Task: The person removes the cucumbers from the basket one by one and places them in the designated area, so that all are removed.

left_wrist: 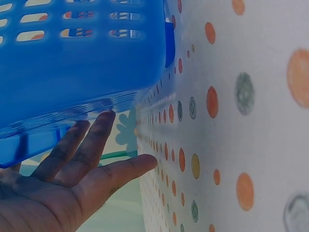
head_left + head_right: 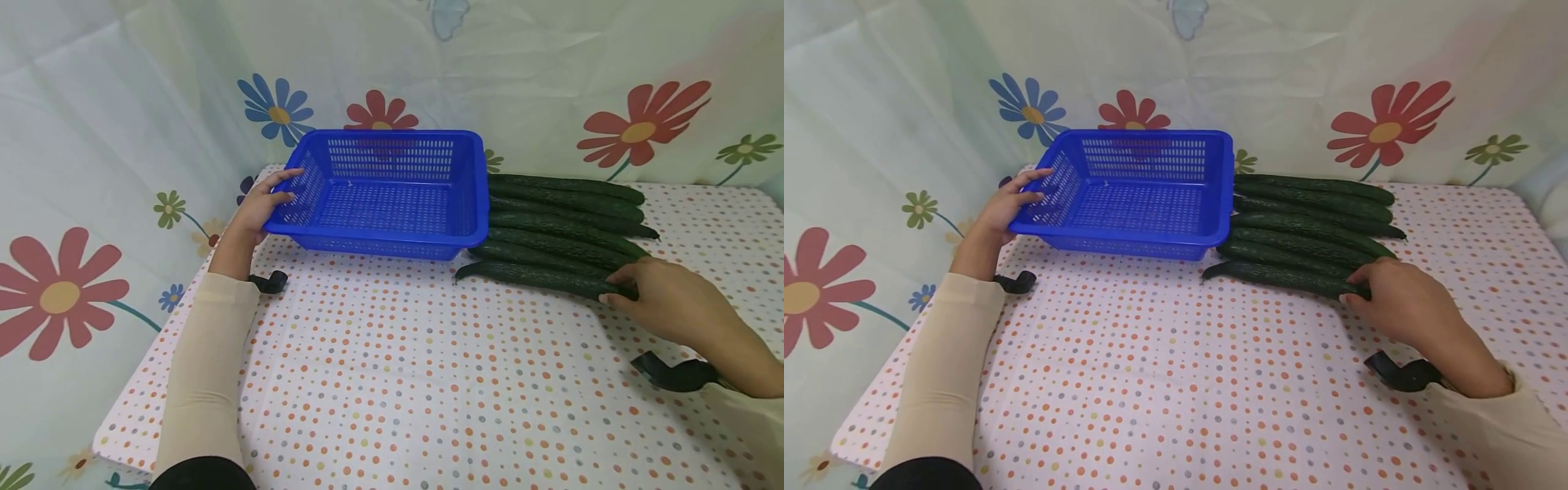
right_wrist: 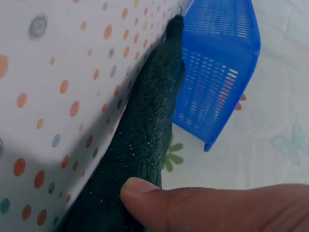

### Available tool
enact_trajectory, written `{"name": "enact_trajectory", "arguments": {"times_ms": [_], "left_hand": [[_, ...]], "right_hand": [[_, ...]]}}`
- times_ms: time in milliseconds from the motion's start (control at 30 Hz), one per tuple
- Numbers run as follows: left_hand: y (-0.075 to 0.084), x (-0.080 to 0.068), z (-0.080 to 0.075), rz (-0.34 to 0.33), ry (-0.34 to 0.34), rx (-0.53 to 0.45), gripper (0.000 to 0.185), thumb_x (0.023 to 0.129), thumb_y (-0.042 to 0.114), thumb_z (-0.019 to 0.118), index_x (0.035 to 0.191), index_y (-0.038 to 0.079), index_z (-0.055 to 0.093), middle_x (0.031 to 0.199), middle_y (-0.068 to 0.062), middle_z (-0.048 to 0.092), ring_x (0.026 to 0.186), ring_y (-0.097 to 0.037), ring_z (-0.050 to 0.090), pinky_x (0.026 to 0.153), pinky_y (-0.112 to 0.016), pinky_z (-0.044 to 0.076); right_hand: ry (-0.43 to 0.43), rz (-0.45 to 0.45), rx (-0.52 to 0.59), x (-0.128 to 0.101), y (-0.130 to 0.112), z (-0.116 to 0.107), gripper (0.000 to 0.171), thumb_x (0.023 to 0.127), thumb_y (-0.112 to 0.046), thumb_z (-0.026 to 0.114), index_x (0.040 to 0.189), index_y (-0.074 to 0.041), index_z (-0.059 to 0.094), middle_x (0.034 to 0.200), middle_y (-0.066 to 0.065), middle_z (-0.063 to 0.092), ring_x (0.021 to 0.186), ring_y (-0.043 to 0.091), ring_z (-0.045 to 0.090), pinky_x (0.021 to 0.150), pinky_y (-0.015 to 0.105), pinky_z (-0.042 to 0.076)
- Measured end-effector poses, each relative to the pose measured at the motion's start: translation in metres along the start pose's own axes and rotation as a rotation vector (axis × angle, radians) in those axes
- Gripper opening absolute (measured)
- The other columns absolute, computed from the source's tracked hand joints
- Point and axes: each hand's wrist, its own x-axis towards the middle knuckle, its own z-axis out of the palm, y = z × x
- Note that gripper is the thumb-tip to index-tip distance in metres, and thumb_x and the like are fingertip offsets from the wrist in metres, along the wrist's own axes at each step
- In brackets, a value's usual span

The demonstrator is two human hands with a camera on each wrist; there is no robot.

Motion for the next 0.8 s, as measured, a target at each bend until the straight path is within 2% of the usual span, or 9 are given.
{"name": "enact_trajectory", "arguments": {"times_ms": [133, 200, 267, 367, 433, 600, 800], "left_hand": [[-0.0003, 0.0005, 0.0008, 0.001, -0.003, -0.006, 0.042, 0.094, 0.016, 0.047, 0.127, 0.041, 0.050, 0.147, -0.004, 0.030, 0.121, -0.038, 0.047, 0.069, -0.040, 0.056], [-0.0002, 0.0008, 0.0008, 0.005, 0.001, -0.003, 0.042, 0.094, 0.016, 0.046, 0.127, 0.041, 0.050, 0.147, -0.004, 0.030, 0.121, -0.038, 0.046, 0.068, -0.040, 0.056], [0.0002, 0.0006, 0.0008, 0.006, 0.004, 0.001, 0.042, 0.094, 0.016, 0.046, 0.127, 0.041, 0.051, 0.146, -0.004, 0.030, 0.121, -0.037, 0.046, 0.068, -0.040, 0.056], [0.0005, 0.0006, 0.0009, 0.003, 0.003, 0.001, 0.041, 0.095, 0.017, 0.046, 0.127, 0.042, 0.050, 0.146, -0.004, 0.031, 0.120, -0.038, 0.047, 0.068, -0.041, 0.056], [0.0006, 0.0005, 0.0011, 0.000, 0.001, -0.004, 0.041, 0.095, 0.017, 0.046, 0.128, 0.042, 0.050, 0.145, -0.005, 0.032, 0.119, -0.038, 0.048, 0.069, -0.042, 0.056], [0.0000, 0.0012, 0.0014, 0.006, 0.006, 0.002, 0.042, 0.094, 0.017, 0.046, 0.127, 0.042, 0.050, 0.147, -0.004, 0.030, 0.120, -0.038, 0.047, 0.068, -0.040, 0.056], [-0.0015, 0.0016, -0.0004, 0.018, 0.001, 0.008, 0.043, 0.094, 0.015, 0.047, 0.128, 0.041, 0.050, 0.147, -0.005, 0.030, 0.120, -0.038, 0.048, 0.068, -0.039, 0.056]], "right_hand": [[-0.010, -0.004, 0.008, 0.0007, 0.0014, 0.0029, 0.043, 0.083, -0.024, 0.064, 0.107, 0.011, 0.061, 0.073, 0.013, 0.067, 0.048, 0.012, 0.047, 0.045, 0.029, 0.036], [0.003, -0.009, 0.011, 0.0013, 0.0011, 0.0044, 0.042, 0.083, -0.023, 0.063, 0.107, 0.011, 0.061, 0.070, 0.009, 0.067, 0.049, 0.014, 0.048, 0.045, 0.030, 0.036], [0.014, -0.020, 0.012, 0.0020, 0.0014, 0.0057, 0.041, 0.083, -0.022, 0.064, 0.106, 0.011, 0.061, 0.072, 0.011, 0.067, 0.054, 0.022, 0.054, 0.047, 0.033, 0.040], [0.029, -0.036, 0.012, 0.0033, 0.0024, 0.0067, 0.039, 0.082, -0.022, 0.065, 0.103, 0.011, 0.063, 0.089, 0.023, 0.067, 0.071, 0.034, 0.062, 0.057, 0.042, 0.048], [0.026, -0.037, 0.014, 0.0038, 0.0033, 0.0069, 0.039, 0.082, -0.022, 0.066, 0.103, 0.011, 0.062, 0.095, 0.026, 0.066, 0.079, 0.039, 0.062, 0.061, 0.045, 0.049], [0.030, -0.017, 0.008, 0.0044, 0.0028, 0.0073, 0.040, 0.082, -0.023, 0.065, 0.104, 0.011, 0.062, 0.097, 0.028, 0.065, 0.081, 0.041, 0.061, 0.060, 0.046, 0.049], [0.053, -0.004, -0.004, 0.0066, 0.0011, 0.0094, 0.040, 0.081, -0.024, 0.066, 0.103, 0.009, 0.063, 0.094, 0.024, 0.067, 0.072, 0.033, 0.063, 0.057, 0.044, 0.049]]}}
